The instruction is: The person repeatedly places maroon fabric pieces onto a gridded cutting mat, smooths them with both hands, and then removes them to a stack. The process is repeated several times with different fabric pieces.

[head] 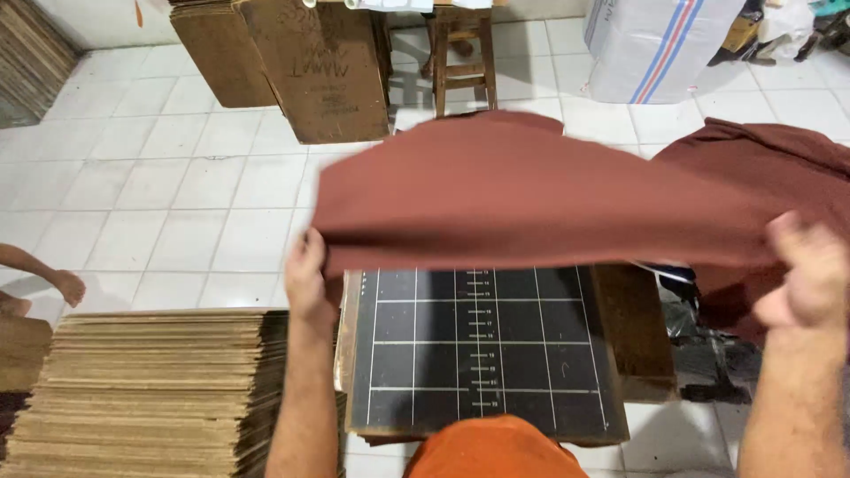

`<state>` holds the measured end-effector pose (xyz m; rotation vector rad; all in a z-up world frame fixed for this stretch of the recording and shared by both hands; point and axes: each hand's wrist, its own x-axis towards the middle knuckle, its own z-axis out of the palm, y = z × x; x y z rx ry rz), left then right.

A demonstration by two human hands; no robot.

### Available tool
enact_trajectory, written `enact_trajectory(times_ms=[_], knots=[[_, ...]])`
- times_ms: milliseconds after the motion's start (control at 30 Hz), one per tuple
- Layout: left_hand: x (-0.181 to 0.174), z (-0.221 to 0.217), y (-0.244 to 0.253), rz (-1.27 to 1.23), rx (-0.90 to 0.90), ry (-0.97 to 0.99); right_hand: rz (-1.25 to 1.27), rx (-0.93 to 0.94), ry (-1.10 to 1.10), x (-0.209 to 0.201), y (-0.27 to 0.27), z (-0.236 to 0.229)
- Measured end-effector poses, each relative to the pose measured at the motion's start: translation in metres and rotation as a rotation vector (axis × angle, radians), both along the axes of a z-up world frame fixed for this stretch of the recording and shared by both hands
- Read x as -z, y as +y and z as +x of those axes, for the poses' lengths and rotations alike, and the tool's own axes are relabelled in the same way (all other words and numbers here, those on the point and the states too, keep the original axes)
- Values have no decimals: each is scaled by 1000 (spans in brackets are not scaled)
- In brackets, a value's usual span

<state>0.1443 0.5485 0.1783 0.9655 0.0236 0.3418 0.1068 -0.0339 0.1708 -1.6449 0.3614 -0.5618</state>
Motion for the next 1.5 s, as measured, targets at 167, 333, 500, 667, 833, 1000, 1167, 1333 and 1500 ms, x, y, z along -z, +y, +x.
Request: enact_trajectory(times_ms=[167, 333, 500, 667, 833, 1000, 1167, 1333, 1500], knots=[[222, 57, 26, -45, 32, 448, 226, -116, 425, 72, 32, 41], [304, 112, 18, 92, 24, 736, 163, -151, 593, 160, 15, 120], [261, 198, 8, 209, 6, 726, -90, -63, 924, 84, 39, 199], [82, 251, -19, -209, -171, 37, -89, -240, -456, 92, -11, 269], [95, 277, -18, -70, -281, 135, 500, -145, -61, 106, 12, 272], [252, 272, 10, 621, -533, 501, -215, 5, 271, 188, 36, 250], [386, 181, 24, 1172, -458, 499, -1018, -460, 986, 206, 72, 195], [325, 84, 9, 1754, -242, 805, -1123, -531, 1014, 235, 81, 119], [362, 14, 23, 1938, -280, 694, -1114, -505, 1123, 236, 87, 38]])
